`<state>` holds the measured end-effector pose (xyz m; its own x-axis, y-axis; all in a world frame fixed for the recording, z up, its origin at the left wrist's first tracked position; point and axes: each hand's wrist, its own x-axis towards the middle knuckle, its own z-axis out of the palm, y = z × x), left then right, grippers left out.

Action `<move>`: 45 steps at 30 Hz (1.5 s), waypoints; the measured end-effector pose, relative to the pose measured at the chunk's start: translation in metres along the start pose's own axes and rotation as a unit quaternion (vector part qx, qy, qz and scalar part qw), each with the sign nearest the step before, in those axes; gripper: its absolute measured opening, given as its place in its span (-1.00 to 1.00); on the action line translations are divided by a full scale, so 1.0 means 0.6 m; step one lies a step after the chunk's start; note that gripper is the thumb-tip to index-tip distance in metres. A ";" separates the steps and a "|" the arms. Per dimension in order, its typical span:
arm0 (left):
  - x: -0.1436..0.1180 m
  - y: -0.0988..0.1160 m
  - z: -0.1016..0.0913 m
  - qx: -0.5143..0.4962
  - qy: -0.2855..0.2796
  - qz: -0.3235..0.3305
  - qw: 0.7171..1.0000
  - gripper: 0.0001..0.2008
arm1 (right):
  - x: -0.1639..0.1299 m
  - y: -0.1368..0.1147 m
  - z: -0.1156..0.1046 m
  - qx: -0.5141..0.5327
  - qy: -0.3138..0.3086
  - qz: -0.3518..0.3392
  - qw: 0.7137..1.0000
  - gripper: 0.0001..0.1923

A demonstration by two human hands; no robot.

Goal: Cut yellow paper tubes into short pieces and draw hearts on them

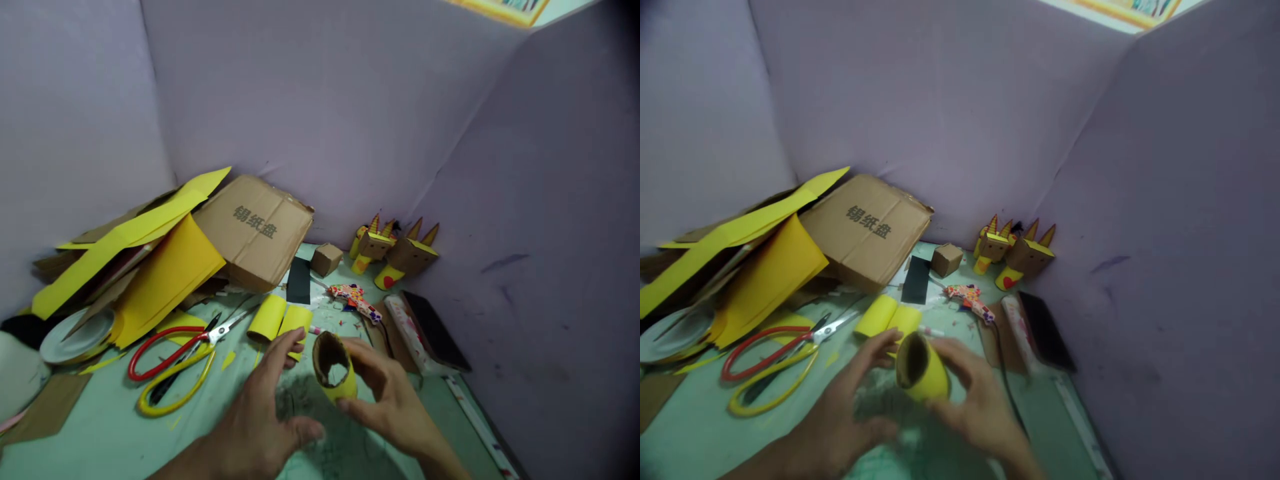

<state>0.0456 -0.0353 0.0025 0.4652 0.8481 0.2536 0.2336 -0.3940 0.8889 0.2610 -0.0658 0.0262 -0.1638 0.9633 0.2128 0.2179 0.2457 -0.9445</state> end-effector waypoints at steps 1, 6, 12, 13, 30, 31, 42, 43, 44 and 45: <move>-0.003 0.007 0.006 -0.041 -0.023 -0.025 0.999 -0.13 | -0.009 0.003 0.016 0.049 -0.013 0.004 0.999 -0.47; -0.005 0.028 0.020 -0.120 -0.031 -0.042 0.991 -0.50 | -0.021 0.033 0.075 0.100 -0.002 0.005 0.995 -0.60; 0.000 0.019 0.025 -0.146 -0.032 -0.104 0.983 -0.48 | -0.021 0.059 0.092 0.106 0.010 0.005 0.994 -0.51; 0.002 0.014 0.027 -0.157 -0.033 -0.108 0.981 -0.42 | -0.021 0.064 0.094 0.104 0.011 0.008 0.995 -0.49; 0.030 0.022 -0.002 -0.233 0.019 -0.129 0.964 -0.53 | -0.021 0.046 0.087 0.313 -0.046 0.163 0.935 -0.51; 0.031 0.022 -0.003 -0.231 0.025 -0.139 0.963 -0.58 | -0.022 0.046 0.089 0.314 -0.041 0.165 0.934 -0.52; 0.039 -0.003 0.013 -0.303 0.198 -0.107 0.926 -0.59 | -0.024 0.036 0.067 0.233 0.245 0.149 0.929 -0.62; 0.037 -0.004 0.017 -0.309 0.196 -0.103 0.925 -0.59 | -0.024 0.036 0.067 0.230 0.244 0.150 0.930 -0.63; 0.034 -0.003 0.021 -0.313 0.189 -0.101 0.925 -0.60 | -0.023 0.036 0.068 0.229 0.240 0.152 0.931 -0.63; 0.030 -0.003 0.024 -0.316 0.178 -0.100 0.926 -0.60 | -0.023 0.035 0.070 0.231 0.235 0.153 0.932 -0.62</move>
<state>0.0660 -0.0245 0.0002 0.1287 0.9892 0.0698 -0.3148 -0.0260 0.9488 0.2273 -0.0783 -0.0070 0.3003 0.9484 -0.1013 -0.2694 -0.0176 -0.9629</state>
